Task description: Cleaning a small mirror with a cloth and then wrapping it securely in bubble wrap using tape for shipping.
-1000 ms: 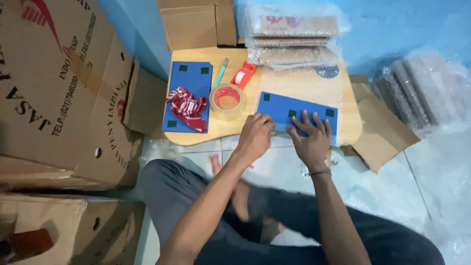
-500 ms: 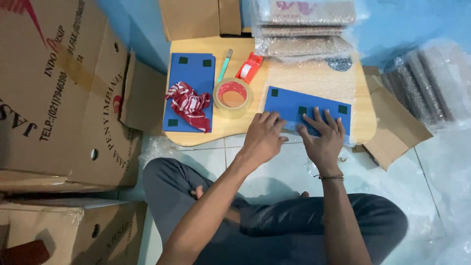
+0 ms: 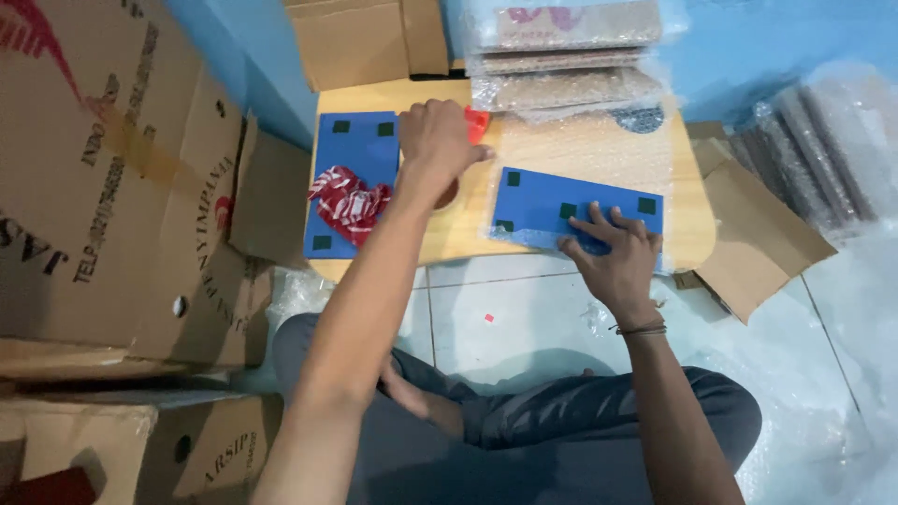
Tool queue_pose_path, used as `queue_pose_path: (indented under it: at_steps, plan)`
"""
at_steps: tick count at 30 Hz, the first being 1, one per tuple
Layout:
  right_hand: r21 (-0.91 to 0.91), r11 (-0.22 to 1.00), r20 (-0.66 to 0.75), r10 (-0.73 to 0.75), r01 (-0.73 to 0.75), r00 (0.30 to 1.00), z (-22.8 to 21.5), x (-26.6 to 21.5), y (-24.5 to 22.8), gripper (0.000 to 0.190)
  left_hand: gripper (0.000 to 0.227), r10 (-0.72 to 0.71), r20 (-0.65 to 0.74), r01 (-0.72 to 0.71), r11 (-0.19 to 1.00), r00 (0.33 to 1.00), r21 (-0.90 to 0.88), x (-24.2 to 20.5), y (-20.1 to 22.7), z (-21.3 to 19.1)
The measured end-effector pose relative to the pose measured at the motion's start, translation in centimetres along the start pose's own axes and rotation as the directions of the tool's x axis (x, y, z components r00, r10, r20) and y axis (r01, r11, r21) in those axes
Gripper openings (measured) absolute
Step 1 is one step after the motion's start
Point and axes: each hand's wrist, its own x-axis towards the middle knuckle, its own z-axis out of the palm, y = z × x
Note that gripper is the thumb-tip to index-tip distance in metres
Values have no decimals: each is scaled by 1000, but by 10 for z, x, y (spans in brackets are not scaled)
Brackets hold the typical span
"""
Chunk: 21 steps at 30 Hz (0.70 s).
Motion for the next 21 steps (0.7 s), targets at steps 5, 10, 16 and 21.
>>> queue_pose_path:
  at_steps: [5, 10, 16, 21]
  plan:
    - [-17, 1000, 2, -3, 3, 1000, 1, -2, 2, 30, 40, -86, 93, 74, 990, 992, 118, 35, -2, 30]
    - [-47, 997, 84, -51, 55, 995, -4, 1, -1, 45, 43, 79, -233, -62, 995, 969, 83, -7, 9, -26]
    - [-41, 998, 79, -46, 49, 996, -5, 2, -3, 46, 29, 69, -412, -124, 986, 908, -110, -38, 21, -69]
    - [-57, 996, 66, -72, 75, 995, -4, 1, -2, 45, 44, 223, -437, -419, 801, 872, -428, -76, 49, -60]
